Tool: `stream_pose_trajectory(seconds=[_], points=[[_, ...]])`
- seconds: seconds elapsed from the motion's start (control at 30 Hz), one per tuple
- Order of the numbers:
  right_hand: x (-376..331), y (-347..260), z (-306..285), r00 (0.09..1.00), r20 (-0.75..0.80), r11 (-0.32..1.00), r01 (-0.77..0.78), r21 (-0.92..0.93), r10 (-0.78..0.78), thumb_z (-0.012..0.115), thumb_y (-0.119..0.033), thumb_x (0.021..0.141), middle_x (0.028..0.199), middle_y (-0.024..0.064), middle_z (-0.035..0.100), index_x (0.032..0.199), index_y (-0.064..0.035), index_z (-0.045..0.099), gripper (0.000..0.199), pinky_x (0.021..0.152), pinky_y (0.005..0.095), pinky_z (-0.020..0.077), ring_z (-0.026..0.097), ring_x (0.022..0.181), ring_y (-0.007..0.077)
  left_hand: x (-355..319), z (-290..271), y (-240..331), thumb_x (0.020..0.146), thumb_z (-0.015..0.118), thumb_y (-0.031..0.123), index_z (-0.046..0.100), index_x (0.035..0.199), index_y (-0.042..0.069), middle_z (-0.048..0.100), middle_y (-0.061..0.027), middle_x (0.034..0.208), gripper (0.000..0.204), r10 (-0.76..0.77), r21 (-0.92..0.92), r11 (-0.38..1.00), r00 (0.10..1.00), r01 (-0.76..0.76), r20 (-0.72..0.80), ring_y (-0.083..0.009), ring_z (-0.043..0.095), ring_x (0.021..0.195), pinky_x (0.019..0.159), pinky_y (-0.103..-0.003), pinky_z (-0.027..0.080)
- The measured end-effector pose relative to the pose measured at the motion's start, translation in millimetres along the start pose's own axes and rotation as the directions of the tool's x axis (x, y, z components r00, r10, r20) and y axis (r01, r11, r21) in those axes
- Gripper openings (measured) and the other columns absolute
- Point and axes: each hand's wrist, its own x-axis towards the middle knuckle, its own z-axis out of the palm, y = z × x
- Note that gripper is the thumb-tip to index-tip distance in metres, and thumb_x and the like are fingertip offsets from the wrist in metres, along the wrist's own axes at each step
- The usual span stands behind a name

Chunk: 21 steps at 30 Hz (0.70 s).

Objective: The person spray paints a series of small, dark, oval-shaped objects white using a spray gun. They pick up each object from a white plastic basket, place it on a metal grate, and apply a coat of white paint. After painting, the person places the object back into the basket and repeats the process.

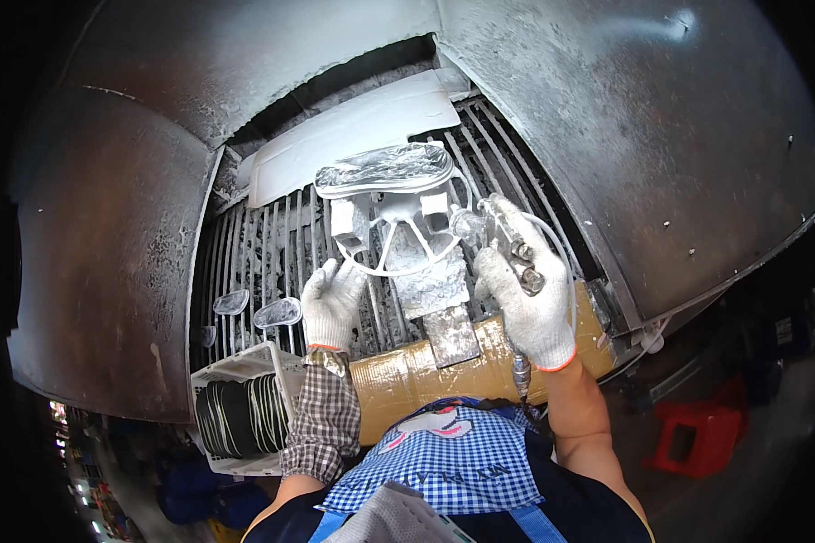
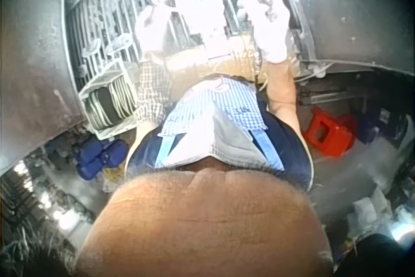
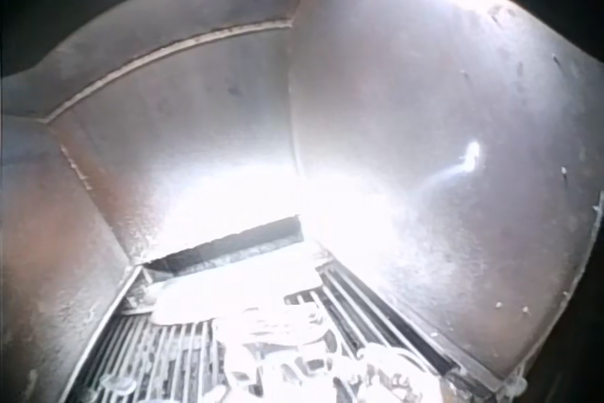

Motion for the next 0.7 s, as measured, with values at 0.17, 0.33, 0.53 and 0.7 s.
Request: stream_pose_trajectory(seconds=[0.17, 0.33, 0.53, 0.7], points=[[4, -4, -5, 0.997, -0.072, 0.999, -0.003, 0.034, 0.006, 0.065, -0.006, 0.104, 0.103, 0.0051, 0.070, 0.153, 0.0083, 0.050, 0.054, 0.067, 0.0214, 0.0511, 0.060, 0.073, 0.0048, 17, -13, 10, 0.095, 0.069, 0.020, 0.062, 0.116, -0.006, 0.062, -0.0345, 0.130, 0.034, 0.047, -0.017, 0.999, 0.998, -0.046, 0.033, -0.0488, 0.061, 0.127, 0.106, -0.060, 0.055], [-4, -8, -11, 0.989, -0.142, 0.990, -0.019, 0.143, 0.039, 0.065, -0.007, 0.104, 0.102, 0.0045, 0.070, 0.153, 0.0079, 0.050, 0.053, 0.067, 0.0228, 0.0530, 0.063, 0.078, 0.0060, 20, 2, 9, 0.097, 0.063, 0.017, 0.063, 0.116, -0.004, 0.065, -0.0300, 0.125, 0.029, 0.108, 0.028, 0.994, 0.992, -0.106, -0.064, -0.0438, 0.064, 0.122, 0.102, -0.055, 0.058], [-12, -9, -11, 1.000, -0.029, 0.993, -0.002, 0.117, 0.005, 0.065, -0.006, 0.103, 0.101, 0.0064, 0.069, 0.154, 0.0076, 0.049, 0.055, 0.067, 0.0224, 0.0526, 0.063, 0.077, 0.0063, -5, 8, -36, 0.096, 0.063, 0.015, 0.065, 0.099, 0.002, 0.071, -0.0198, 0.107, 0.013, -0.059, 0.047, 0.997, 0.998, 0.060, -0.031, -0.0340, 0.068, 0.102, 0.085, -0.046, 0.061], [-16, -11, -9, 1.000, -0.014, 0.989, 0.003, 0.148, -0.001, 0.064, -0.004, 0.103, 0.101, 0.0064, 0.070, 0.153, 0.0078, 0.048, 0.054, 0.066, 0.0220, 0.0516, 0.062, 0.075, 0.0064, -27, 11, -66, 0.101, 0.060, 0.021, 0.063, 0.123, -0.003, 0.063, -0.0299, 0.136, 0.033, -0.222, 0.018, 0.975, 0.973, 0.221, 0.067, -0.0442, 0.065, 0.122, 0.104, -0.055, 0.057]])
